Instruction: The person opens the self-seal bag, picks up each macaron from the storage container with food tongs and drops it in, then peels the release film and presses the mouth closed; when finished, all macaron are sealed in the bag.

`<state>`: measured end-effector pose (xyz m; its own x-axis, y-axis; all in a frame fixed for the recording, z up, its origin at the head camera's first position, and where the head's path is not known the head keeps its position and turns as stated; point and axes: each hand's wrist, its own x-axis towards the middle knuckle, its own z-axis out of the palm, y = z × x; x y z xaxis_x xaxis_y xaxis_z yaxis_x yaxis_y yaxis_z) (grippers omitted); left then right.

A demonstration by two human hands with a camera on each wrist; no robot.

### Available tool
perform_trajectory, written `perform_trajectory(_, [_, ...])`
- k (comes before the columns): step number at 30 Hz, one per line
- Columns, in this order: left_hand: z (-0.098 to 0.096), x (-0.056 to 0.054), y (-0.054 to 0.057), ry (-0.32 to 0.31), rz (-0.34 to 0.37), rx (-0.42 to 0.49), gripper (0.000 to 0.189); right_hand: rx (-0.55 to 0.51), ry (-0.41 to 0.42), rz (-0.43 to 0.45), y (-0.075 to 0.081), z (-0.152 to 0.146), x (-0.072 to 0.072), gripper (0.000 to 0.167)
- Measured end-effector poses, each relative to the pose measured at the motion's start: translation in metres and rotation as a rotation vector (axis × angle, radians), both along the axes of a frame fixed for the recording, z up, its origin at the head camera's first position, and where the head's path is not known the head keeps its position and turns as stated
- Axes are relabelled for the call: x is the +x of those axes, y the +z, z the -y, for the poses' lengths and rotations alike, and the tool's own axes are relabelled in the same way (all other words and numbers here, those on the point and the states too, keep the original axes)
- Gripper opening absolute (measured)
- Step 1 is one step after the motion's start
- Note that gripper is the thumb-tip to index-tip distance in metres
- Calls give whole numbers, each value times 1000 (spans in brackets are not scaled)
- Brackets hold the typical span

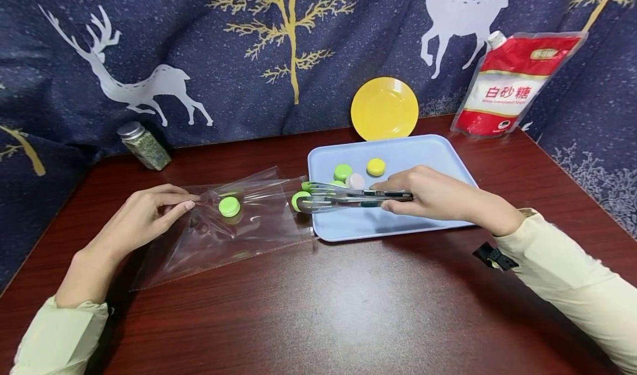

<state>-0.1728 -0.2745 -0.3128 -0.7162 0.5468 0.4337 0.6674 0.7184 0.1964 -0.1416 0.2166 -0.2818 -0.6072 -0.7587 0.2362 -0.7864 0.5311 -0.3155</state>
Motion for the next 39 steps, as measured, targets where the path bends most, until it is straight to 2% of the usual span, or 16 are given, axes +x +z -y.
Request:
perform_trajectory(13, [0,0,0,9,12,-2,13,81,-10,-85,-4,28,-10,33])
perform_trajectory(23, [-1,2,0,23,25,-2,14,33,66,-108,-5,43,-16,29])
perform_trajectory(33, [0,1,1,11,20,-9,15,70,34,-100,-8,41,-16,31])
perform_trajectory(39, [-1,1,2,11,17,-10,14,48,-7,-91,-8,27,-12,32])
